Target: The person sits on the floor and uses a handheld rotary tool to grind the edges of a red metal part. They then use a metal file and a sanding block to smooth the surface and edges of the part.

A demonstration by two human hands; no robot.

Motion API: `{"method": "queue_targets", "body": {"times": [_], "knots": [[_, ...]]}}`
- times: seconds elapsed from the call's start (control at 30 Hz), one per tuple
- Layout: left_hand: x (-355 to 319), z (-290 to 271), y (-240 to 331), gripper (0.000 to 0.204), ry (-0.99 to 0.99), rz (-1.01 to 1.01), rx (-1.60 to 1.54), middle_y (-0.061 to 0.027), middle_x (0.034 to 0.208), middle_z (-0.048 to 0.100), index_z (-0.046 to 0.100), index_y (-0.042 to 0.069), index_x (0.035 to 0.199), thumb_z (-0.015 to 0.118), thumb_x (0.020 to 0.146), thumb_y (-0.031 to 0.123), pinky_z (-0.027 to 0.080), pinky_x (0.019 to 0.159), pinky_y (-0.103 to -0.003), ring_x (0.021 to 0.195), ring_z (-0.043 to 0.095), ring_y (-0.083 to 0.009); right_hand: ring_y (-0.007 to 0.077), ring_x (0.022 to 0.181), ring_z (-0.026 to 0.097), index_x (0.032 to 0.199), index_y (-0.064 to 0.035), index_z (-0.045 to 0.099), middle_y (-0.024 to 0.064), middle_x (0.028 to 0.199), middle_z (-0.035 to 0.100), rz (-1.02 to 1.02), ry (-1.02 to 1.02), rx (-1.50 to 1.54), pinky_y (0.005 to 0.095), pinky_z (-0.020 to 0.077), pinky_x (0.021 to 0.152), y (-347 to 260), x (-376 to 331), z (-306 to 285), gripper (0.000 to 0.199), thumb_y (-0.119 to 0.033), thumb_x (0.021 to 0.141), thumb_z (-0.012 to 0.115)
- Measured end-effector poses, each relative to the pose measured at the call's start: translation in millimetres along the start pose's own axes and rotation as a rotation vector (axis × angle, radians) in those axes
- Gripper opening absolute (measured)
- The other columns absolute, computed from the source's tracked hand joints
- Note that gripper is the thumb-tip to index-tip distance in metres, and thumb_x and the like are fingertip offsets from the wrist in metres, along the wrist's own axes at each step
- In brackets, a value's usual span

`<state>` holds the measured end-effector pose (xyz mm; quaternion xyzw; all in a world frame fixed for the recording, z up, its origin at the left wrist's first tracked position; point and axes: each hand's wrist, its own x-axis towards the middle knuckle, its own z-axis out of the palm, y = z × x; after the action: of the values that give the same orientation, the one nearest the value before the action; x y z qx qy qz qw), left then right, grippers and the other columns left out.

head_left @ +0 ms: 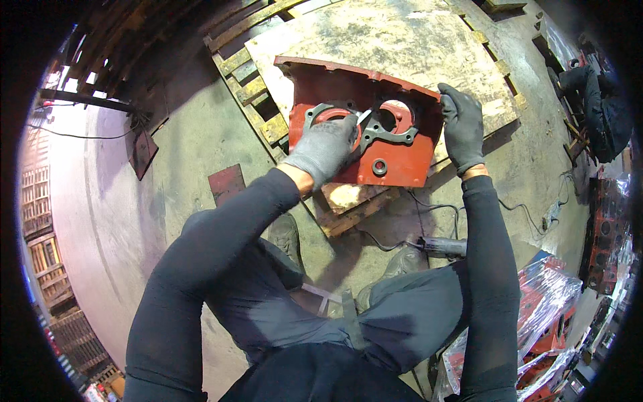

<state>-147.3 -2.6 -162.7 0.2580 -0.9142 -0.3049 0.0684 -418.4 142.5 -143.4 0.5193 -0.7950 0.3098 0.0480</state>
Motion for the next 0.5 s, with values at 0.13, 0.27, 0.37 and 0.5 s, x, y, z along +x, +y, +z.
{"method": "queue_targets", "body": {"times": [0.13,0.27,0.37,0.5], "knots": [[16,1,28,0.028,-0.097,-0.116,0.145,-0.0278,0.103,0.074,0.061,-0.002,0.118,0.056,0.101,0.019,0.057,0.087,-0.052,0.099,0.075,-0.0409,0.0351,0.111,0.066,0.128,-0.0057,0.073,0.0168,0.118,0.073,-0.018,0.005,0.005,0.0435,0.0495,0.101,5,-1,-2,0.036,-0.032,0.109,0.056],[21,-5,27,0.02,-0.011,-0.07,0.225,-0.0255,0.098,0.073,0.061,0.001,0.11,0.059,0.099,0.018,0.056,0.085,-0.053,0.097,0.073,-0.0424,0.0379,0.108,0.067,0.124,-0.0056,0.074,0.0178,0.117,0.075,0.009,0.004,0.041,0.0454,0.0482,0.1,3,1,-3,0.037,-0.034,0.108,0.056],[21,-18,19,0.016,0.049,0.019,0.284,-0.0251,0.096,0.073,0.063,0.003,0.105,0.059,0.097,0.017,0.056,0.082,-0.053,0.095,0.073,-0.0428,0.0385,0.107,0.067,0.124,-0.0055,0.074,0.0181,0.117,0.075,-0.023,0.036,0.025,0.0459,0.0491,0.1,7,2,0,0.039,-0.036,0.108,0.056],[30,-28,18,0.017,-0.023,-0.008,0.285,-0.0267,0.096,0.074,0.064,0.003,0.102,0.062,0.094,0.018,0.058,0.082,-0.051,0.095,0.075,-0.0413,0.0386,0.107,0.067,0.122,-0.0063,0.075,0.0176,0.117,0.075,0.0,0.032,0.024,0.0454,0.0495,0.1,5,1,1,0.037,-0.036,0.107,0.058]]}}
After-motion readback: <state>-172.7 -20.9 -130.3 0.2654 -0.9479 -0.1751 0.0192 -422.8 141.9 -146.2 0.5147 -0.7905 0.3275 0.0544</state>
